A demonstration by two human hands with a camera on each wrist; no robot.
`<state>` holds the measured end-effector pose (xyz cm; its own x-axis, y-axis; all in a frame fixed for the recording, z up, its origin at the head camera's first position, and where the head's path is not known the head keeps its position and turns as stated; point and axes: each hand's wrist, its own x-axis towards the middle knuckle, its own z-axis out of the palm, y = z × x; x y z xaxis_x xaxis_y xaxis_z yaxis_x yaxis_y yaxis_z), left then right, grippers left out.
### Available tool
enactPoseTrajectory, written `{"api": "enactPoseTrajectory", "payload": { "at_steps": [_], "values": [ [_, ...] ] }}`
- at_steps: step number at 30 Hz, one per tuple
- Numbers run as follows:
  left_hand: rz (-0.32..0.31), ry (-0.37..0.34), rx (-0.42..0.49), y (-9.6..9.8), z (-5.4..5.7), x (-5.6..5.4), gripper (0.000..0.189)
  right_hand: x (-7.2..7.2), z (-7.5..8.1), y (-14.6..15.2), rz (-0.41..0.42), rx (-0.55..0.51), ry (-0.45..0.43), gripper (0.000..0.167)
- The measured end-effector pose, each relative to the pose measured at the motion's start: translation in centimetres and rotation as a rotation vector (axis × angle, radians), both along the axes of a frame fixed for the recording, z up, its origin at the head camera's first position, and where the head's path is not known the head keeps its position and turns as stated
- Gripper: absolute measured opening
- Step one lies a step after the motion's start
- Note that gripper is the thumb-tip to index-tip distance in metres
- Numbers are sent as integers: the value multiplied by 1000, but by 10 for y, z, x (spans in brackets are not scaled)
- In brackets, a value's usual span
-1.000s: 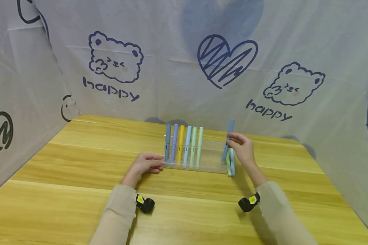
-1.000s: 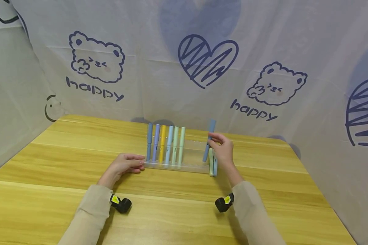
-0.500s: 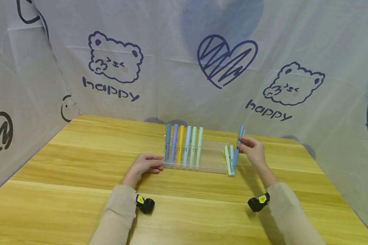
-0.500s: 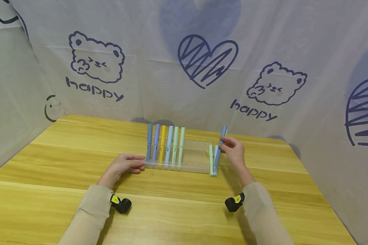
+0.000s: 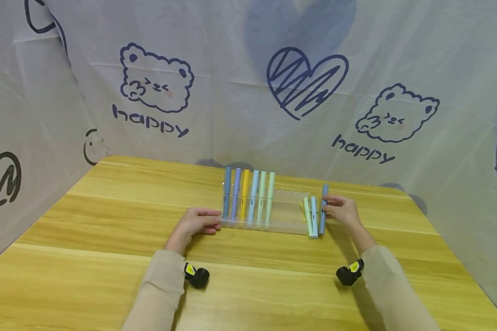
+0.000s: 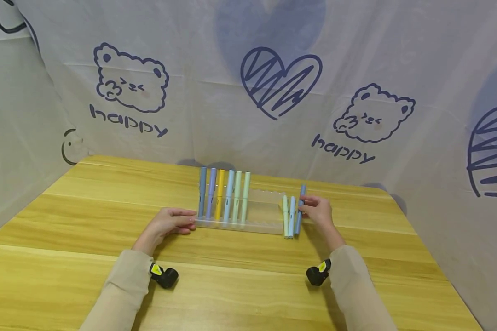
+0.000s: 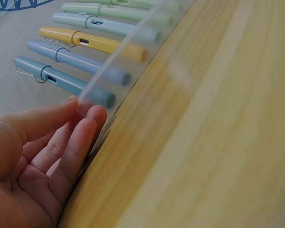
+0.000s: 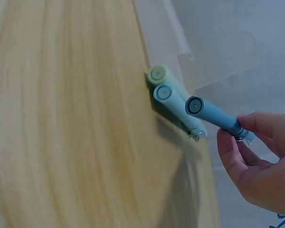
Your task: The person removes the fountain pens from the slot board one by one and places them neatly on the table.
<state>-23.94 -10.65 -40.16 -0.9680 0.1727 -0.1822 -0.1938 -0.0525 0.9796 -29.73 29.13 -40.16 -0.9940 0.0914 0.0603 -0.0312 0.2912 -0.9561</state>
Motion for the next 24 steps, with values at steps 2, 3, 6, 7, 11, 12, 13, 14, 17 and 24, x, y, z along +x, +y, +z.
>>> {"api": "enactPoseTrajectory", "payload": {
  "at_steps": [2,3,6,7,11,12,13,14,17,24],
  "values": [
    [-3,3,0,0,0,0,33,10,11,-8,-5,30,-55,34],
    [-4,4,1,0,-1,0,33,15,16,-12,-2,46,-74,35],
    [-5,6,1,0,-1,0,33,24,25,-20,18,96,-121,37],
    [-5,4,0,0,-1,0,33,26,27,-22,15,102,-137,37],
    [-3,1,-2,0,-1,-1,34,26,26,-23,25,135,-166,37],
    [-3,1,-4,0,-1,-1,34,25,24,-22,27,141,-167,37],
    [-2,0,-4,0,-1,-1,34,24,23,-21,24,145,-173,36],
    [-1,2,-4,0,-1,-1,34,24,22,-21,25,152,-175,36],
    [2,-2,-5,1,0,-1,34,23,19,-20,11,167,-188,35],
    [-5,3,-2,1,0,-1,34,22,16,-21,-18,193,-192,34]
  ]
}}
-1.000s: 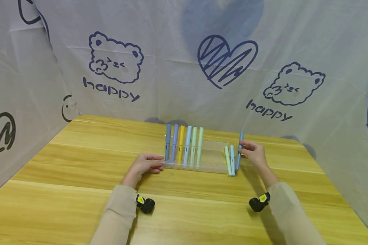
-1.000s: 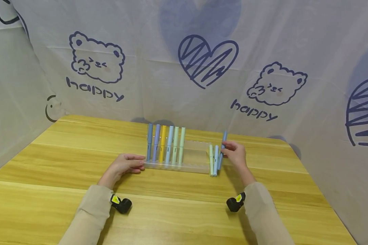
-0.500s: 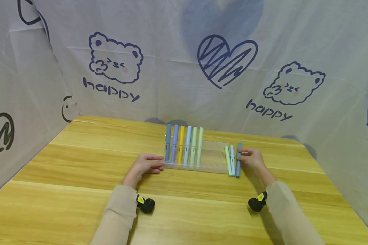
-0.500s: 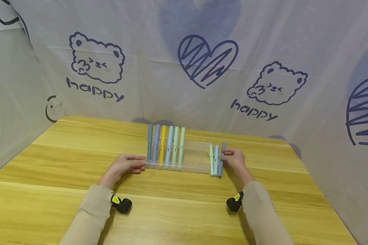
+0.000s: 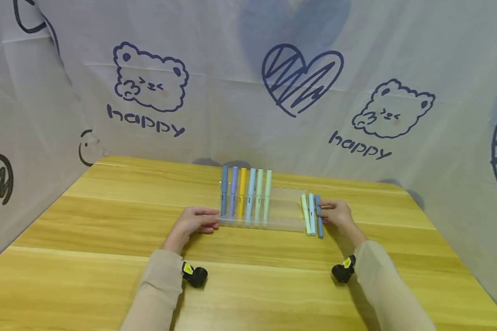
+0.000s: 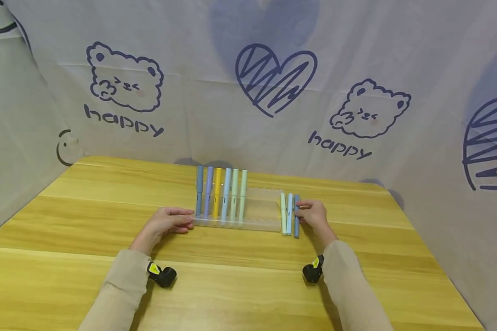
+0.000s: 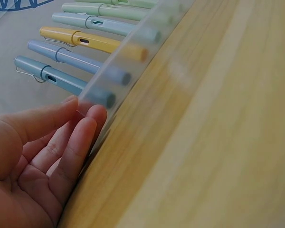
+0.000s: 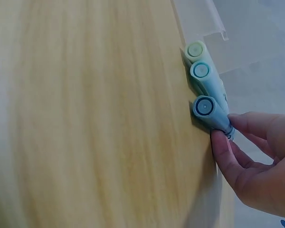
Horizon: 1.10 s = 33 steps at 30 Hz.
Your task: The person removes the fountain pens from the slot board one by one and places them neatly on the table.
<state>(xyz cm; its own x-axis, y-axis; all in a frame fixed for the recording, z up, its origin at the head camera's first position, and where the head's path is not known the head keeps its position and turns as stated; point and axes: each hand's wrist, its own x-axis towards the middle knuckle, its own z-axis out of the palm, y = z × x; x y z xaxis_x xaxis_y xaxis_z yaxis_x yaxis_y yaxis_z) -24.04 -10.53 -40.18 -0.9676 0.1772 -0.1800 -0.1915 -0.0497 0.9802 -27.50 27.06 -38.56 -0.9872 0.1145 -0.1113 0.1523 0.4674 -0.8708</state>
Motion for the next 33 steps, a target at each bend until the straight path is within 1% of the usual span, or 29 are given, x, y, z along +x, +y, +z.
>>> {"api": "enactPoseTrajectory", "payload": {
  "at_steps": [6,12,19,24,28,32,33],
  "values": [
    [0,-4,0,-1,0,-1,34,-1,1,-1,-7,8,9,34],
    [2,-9,-4,-1,0,-1,34,0,4,-3,-24,-10,5,33],
    [-4,-6,-2,-1,-1,-2,34,4,11,-6,-82,-7,73,30],
    [-1,-5,-1,-1,0,-1,34,5,18,-12,-105,-58,121,30],
    [1,-3,-2,-1,0,-1,34,7,24,-21,-119,-103,160,27],
    [0,-5,-2,-1,-1,-1,34,9,28,-30,-100,-153,206,23],
    [2,-8,-3,-1,-1,-1,33,5,21,-27,-61,-212,238,20]
  ]
}}
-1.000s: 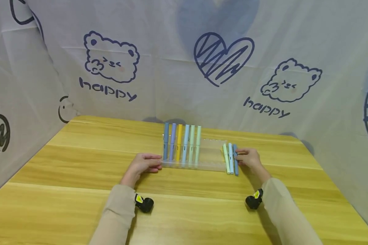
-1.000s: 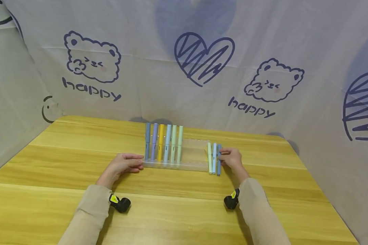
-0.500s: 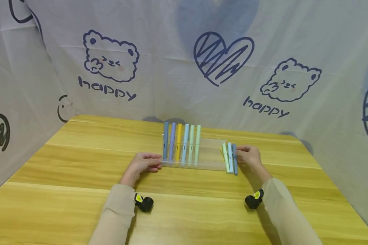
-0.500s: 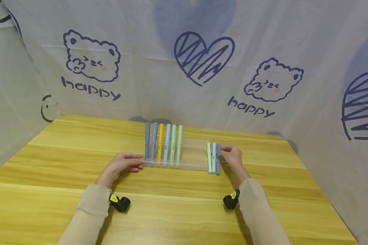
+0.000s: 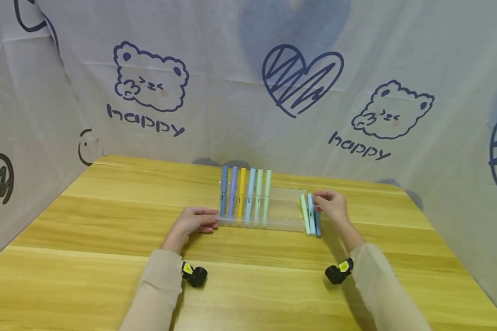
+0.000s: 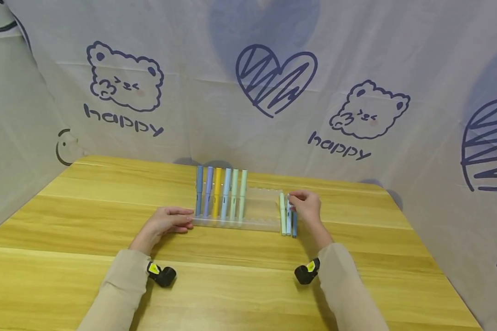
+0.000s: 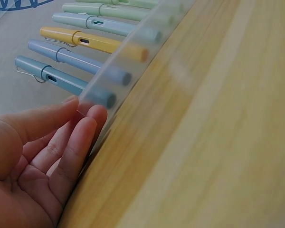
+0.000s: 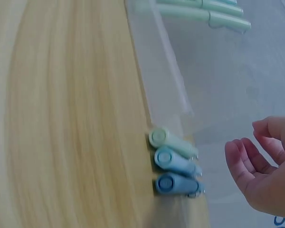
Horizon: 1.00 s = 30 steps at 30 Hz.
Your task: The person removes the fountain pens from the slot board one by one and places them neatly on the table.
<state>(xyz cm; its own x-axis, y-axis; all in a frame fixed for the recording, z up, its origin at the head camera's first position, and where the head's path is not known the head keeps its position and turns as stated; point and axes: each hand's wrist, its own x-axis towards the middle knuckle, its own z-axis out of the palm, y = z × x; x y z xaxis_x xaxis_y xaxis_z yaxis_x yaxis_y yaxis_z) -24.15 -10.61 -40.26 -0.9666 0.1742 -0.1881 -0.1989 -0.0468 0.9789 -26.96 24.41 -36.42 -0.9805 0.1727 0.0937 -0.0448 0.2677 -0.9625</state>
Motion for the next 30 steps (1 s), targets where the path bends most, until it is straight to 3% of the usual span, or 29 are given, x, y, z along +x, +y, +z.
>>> {"api": "enactPoseTrajectory", "payload": {
  "at_steps": [6,7,10,18,22,30],
  "values": [
    [12,-6,-6,1,-1,-1,32,-3,-7,-8,105,-125,72,17],
    [11,-5,-6,1,-1,-1,32,1,-2,-15,86,-100,56,20],
    [13,-6,-5,2,-2,-1,32,-3,-9,-18,111,-139,40,22],
    [8,-1,-6,1,-2,0,33,8,-1,-44,163,-106,58,22],
    [8,4,-4,0,-2,0,34,7,-2,-54,168,-109,24,15],
    [12,-4,-2,1,-2,0,33,10,2,-71,289,-101,58,24]
  ]
}}
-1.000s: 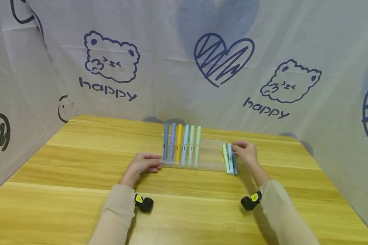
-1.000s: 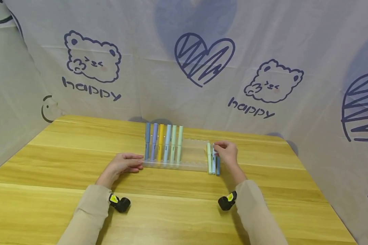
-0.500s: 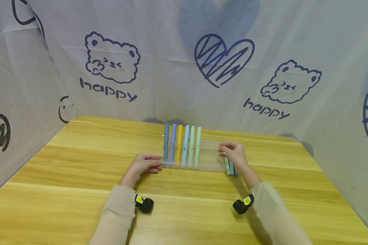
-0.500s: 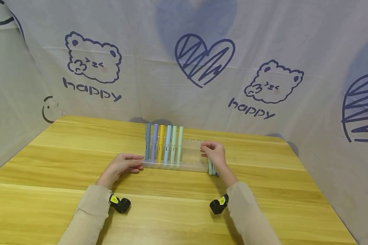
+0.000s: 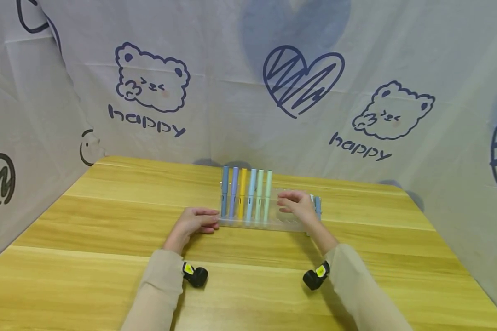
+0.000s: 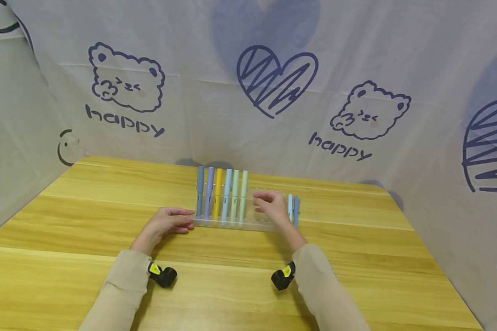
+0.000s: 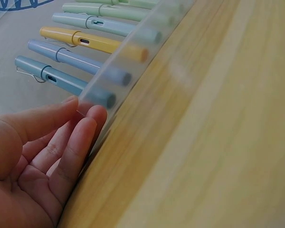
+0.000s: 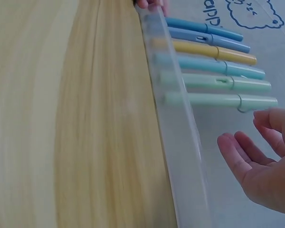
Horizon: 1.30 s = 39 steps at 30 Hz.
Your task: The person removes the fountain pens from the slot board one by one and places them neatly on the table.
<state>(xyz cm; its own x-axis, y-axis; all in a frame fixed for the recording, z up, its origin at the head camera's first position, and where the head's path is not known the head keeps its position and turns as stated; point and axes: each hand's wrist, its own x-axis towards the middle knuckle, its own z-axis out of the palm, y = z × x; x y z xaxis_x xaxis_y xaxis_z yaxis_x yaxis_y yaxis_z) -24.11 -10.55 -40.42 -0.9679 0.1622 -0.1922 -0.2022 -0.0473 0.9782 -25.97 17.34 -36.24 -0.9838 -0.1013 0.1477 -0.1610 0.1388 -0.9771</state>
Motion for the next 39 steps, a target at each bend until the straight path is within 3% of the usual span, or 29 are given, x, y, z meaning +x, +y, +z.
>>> {"api": "enactPoseTrajectory", "payload": {
  "at_steps": [13,31,39],
  "values": [
    [-9,2,3,0,0,-1,32,-5,-6,-20,66,13,28,27],
    [-2,-5,4,0,0,1,33,-4,-5,-28,5,52,14,27],
    [-5,7,3,0,0,0,33,-3,-2,-26,-13,-1,80,24]
  ]
}}
